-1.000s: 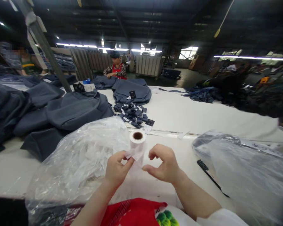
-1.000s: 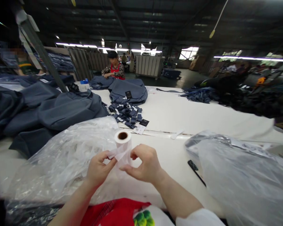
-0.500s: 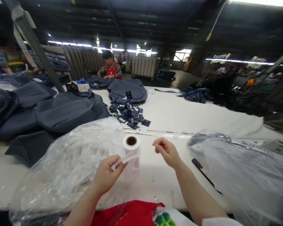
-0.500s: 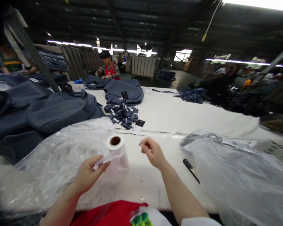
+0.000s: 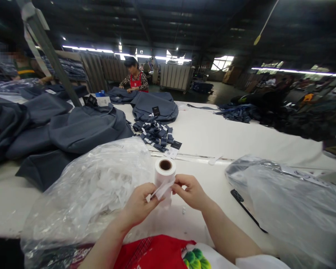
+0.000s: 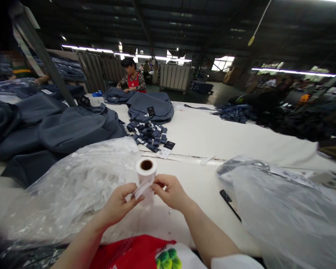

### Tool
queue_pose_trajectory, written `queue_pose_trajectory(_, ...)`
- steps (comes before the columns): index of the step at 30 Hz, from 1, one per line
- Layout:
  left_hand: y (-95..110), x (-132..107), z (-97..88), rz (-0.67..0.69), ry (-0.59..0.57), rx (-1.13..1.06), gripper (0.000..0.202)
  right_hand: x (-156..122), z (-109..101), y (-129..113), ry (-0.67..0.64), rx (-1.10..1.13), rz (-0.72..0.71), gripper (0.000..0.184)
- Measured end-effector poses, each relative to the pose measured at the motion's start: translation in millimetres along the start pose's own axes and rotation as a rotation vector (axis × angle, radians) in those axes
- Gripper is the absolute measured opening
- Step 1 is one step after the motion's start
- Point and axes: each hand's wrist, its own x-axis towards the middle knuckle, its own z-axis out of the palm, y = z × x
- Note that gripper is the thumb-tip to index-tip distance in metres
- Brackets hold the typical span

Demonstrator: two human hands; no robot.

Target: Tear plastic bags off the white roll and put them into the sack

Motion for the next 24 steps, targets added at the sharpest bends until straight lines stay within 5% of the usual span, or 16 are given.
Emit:
queue_pose_trajectory(16,-21.0,-7.9,-20.9,0.013,0.111,-0.159,0.024,-10.6,-80.7,80.0,0.772,0.002,0.109,0.026)
queue_pose_trajectory(24,-38.8,-20.9,-52.1,-0.102,0.318,-0.188,0.027,-13.5,-105.2,107.3,1.035,0.015,0.118,0.018)
